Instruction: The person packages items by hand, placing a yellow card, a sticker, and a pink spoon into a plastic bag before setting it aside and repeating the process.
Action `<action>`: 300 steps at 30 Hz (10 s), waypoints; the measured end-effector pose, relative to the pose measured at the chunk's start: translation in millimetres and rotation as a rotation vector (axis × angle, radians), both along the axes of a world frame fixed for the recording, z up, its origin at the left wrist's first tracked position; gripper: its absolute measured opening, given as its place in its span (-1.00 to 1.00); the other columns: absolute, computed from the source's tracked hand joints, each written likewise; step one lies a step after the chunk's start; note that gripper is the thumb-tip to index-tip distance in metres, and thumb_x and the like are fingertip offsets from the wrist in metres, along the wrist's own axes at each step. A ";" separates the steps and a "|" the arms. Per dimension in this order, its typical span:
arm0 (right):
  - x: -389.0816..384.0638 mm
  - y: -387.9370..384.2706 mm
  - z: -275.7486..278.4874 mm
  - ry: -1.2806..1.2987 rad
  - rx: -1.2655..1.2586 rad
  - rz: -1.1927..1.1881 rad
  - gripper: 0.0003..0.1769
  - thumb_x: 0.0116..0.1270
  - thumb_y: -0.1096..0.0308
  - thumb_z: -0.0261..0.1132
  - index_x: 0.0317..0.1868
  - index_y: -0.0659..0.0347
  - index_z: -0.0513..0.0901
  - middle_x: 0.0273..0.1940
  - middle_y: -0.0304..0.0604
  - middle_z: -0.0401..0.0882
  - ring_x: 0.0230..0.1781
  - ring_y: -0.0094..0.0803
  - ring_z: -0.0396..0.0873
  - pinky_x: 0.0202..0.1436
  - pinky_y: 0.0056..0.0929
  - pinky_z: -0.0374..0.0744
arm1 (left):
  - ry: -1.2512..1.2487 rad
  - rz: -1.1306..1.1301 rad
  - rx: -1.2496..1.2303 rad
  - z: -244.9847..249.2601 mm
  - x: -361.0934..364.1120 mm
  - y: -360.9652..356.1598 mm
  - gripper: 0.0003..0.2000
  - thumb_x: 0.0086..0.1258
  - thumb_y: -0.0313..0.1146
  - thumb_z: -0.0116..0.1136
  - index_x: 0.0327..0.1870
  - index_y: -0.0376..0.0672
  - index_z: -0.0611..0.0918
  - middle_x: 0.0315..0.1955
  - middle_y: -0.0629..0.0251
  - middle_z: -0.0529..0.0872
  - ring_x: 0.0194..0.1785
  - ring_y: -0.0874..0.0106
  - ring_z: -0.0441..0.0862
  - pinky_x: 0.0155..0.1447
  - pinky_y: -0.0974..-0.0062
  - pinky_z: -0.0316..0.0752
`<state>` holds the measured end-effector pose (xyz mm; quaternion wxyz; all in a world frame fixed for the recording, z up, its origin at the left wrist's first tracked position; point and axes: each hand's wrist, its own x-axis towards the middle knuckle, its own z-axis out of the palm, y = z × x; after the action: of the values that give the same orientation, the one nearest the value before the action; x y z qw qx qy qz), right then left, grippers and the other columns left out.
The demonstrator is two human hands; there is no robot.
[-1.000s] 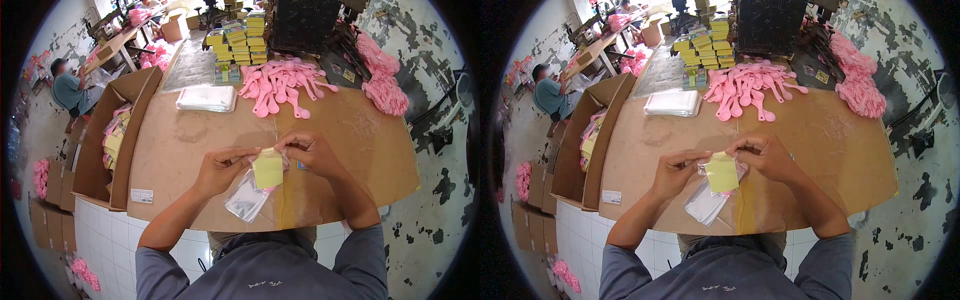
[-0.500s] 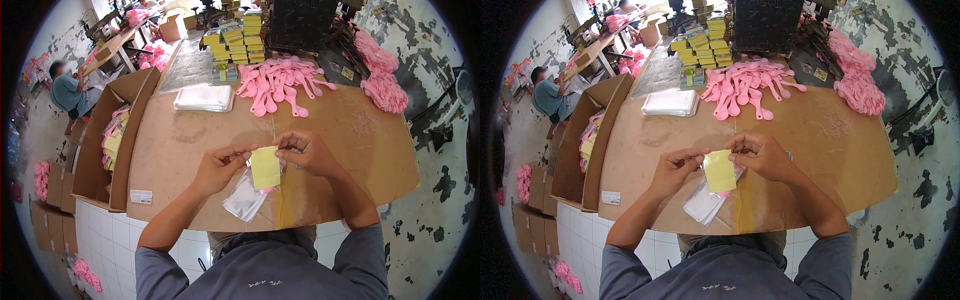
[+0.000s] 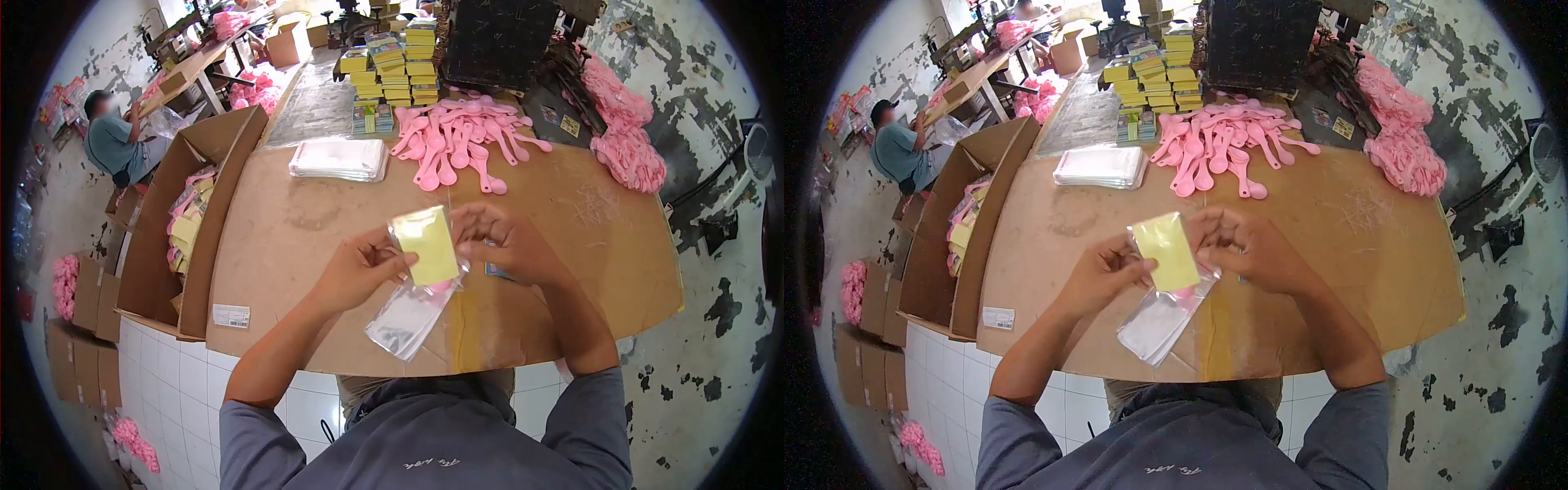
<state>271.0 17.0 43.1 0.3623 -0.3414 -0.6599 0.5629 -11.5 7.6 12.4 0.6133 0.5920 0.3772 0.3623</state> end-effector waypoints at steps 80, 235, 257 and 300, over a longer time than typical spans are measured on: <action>-3.9 -20.0 -32.4 -0.422 1.005 0.100 -0.73 0.04 0.54 0.39 -0.20 0.23 0.62 -0.09 -0.09 0.70 -0.01 -0.11 0.68 0.13 -0.14 0.61 | -0.299 0.031 -0.285 -22.4 20.7 5.2 -0.93 0.69 -0.34 -0.07 0.03 -0.06 0.40 -0.18 0.33 0.58 -0.07 0.40 0.73 0.01 0.26 0.72; -34.5 -22.2 80.7 -0.535 0.836 -0.106 -0.83 0.29 0.42 0.46 -0.12 0.23 0.76 -0.29 -0.11 0.69 -0.34 -0.19 0.67 -0.25 -0.30 0.60 | 0.024 -0.002 0.562 12.7 14.0 -21.1 -0.48 0.44 -0.52 0.25 0.43 -0.25 0.49 0.35 0.10 0.61 0.46 0.36 0.50 0.51 0.34 0.35; -57.2 -6.5 28.0 -0.783 1.545 -0.221 -0.73 0.13 0.32 0.37 -0.18 0.26 0.65 -0.11 -0.13 0.61 -0.02 -0.23 0.59 0.09 -0.22 0.47 | 0.284 0.119 0.560 10.4 21.1 -28.4 -0.53 0.47 -0.56 0.29 0.37 -0.42 0.51 -0.21 0.11 0.86 -0.16 0.48 0.83 -0.17 0.55 0.73; -14.0 -4.6 -15.4 -0.047 -0.047 -0.023 -0.71 0.46 0.43 0.38 0.12 0.37 0.66 -0.10 -0.20 0.73 -0.10 -0.55 0.67 0.02 -0.52 0.61 | -0.210 0.079 0.009 -3.4 22.3 -9.1 -0.70 0.57 -0.45 0.24 0.24 -0.37 0.63 0.00 0.09 0.81 0.06 0.44 0.77 0.14 0.47 0.70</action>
<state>257.0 12.4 27.7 0.3449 -0.3706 -0.6507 0.5660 10.8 -1.5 9.1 0.6321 0.5380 0.3324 0.4478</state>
